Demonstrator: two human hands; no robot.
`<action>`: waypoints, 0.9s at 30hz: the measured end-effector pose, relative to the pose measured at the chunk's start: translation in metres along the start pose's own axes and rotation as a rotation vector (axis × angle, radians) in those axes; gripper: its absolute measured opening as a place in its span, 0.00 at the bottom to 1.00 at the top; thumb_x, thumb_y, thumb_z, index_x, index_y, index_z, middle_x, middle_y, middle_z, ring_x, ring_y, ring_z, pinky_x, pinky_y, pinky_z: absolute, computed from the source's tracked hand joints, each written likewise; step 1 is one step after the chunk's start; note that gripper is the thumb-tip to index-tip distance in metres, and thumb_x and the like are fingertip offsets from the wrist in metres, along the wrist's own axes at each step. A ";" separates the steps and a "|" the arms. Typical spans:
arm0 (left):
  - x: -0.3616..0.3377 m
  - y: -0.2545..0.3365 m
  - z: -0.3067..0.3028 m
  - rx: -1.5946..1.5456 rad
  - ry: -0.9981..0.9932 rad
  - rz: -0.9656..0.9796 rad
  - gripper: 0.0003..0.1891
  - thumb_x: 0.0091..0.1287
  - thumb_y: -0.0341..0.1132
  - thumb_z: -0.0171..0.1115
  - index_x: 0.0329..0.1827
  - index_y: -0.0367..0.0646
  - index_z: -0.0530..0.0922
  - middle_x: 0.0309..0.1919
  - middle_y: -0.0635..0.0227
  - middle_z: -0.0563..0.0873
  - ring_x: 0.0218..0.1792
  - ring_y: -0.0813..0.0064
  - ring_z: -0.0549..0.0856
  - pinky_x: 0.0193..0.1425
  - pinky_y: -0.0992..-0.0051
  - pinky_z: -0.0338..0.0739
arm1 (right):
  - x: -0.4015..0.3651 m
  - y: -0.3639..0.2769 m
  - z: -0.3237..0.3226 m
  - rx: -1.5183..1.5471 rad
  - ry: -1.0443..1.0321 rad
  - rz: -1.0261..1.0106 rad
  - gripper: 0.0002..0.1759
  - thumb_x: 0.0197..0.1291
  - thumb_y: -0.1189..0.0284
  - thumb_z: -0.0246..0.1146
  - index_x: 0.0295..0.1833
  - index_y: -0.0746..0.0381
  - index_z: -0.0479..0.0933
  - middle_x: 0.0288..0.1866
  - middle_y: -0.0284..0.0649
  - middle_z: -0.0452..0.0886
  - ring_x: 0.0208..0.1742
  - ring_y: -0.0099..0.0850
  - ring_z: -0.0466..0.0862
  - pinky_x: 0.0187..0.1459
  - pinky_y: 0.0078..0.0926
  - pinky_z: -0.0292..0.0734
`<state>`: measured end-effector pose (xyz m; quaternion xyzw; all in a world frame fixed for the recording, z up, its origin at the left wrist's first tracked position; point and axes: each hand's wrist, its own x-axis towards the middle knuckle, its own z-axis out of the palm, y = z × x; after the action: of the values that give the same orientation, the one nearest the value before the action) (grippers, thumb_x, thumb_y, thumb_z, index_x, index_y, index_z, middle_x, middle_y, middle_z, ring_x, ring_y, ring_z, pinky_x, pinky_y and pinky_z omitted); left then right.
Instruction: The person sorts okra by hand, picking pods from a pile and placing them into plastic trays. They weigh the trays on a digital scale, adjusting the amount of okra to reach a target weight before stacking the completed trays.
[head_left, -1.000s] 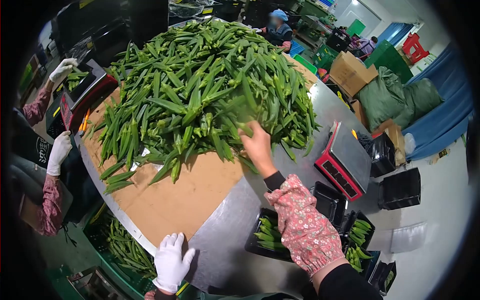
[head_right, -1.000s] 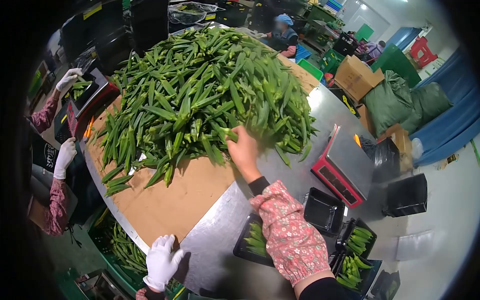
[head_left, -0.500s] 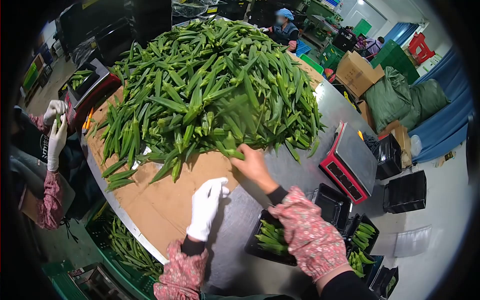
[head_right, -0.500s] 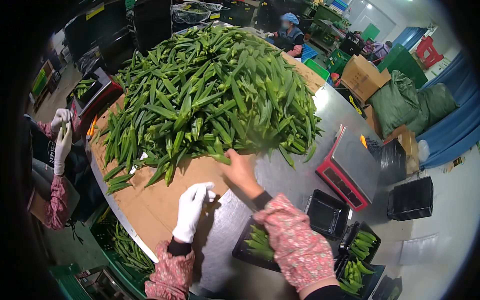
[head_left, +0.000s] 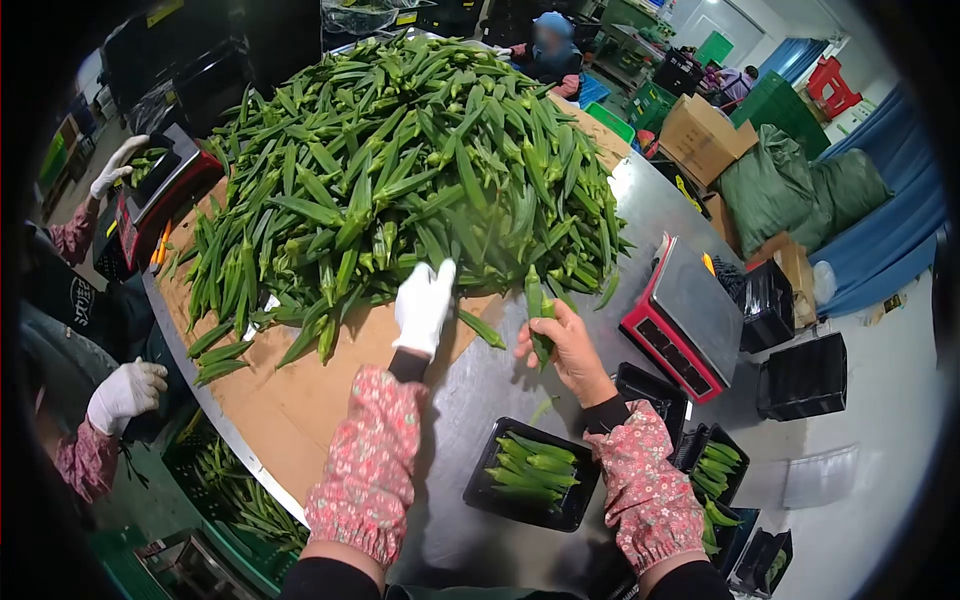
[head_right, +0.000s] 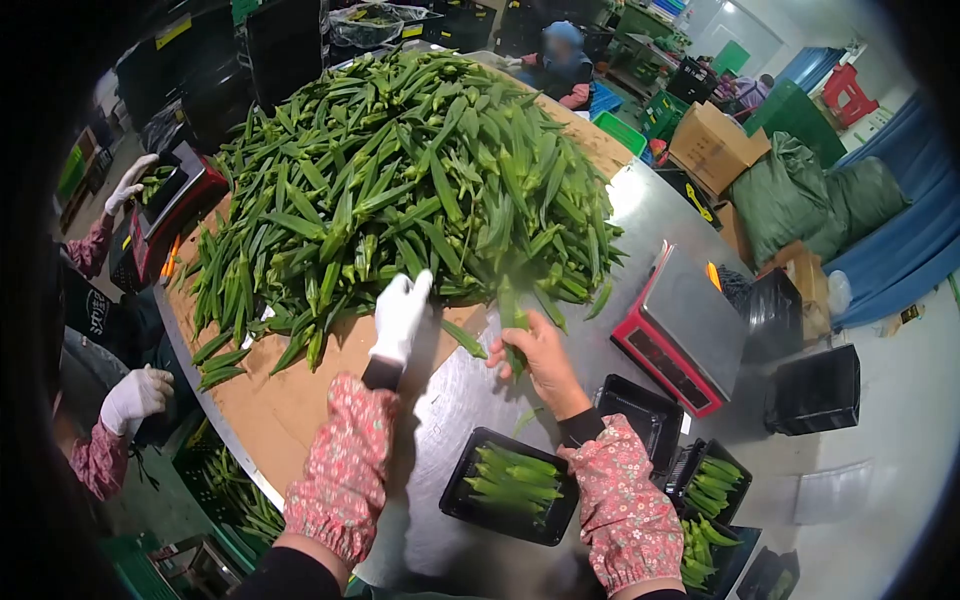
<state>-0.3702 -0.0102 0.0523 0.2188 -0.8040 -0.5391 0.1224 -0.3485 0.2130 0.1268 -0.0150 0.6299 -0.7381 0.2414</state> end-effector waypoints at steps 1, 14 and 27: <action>-0.010 -0.009 -0.003 -0.172 -0.095 0.054 0.23 0.71 0.51 0.62 0.27 0.40 0.72 0.20 0.60 0.81 0.21 0.65 0.81 0.29 0.65 0.75 | 0.005 -0.003 0.010 0.026 -0.007 -0.064 0.16 0.66 0.73 0.58 0.57 0.65 0.67 0.36 0.41 0.81 0.32 0.31 0.86 0.27 0.25 0.81; -0.192 -0.017 -0.116 -0.858 -0.376 -0.315 0.19 0.78 0.39 0.52 0.65 0.35 0.71 0.37 0.59 0.86 0.30 0.74 0.87 0.31 0.80 0.78 | 0.115 0.008 0.080 -1.122 0.588 -0.390 0.22 0.55 0.62 0.71 0.51 0.63 0.80 0.37 0.52 0.86 0.40 0.48 0.86 0.40 0.44 0.80; -0.253 -0.028 -0.164 -1.057 -0.600 -0.279 0.28 0.75 0.44 0.56 0.71 0.34 0.67 0.43 0.56 0.86 0.38 0.71 0.87 0.43 0.74 0.80 | -0.081 0.022 0.057 0.409 -0.022 0.117 0.13 0.69 0.71 0.63 0.55 0.65 0.77 0.51 0.44 0.85 0.46 0.34 0.86 0.33 0.24 0.81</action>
<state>-0.0715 -0.0299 0.0997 0.0707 -0.3919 -0.9130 -0.0887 -0.2507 0.1884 0.1407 0.0627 0.4641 -0.8350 0.2889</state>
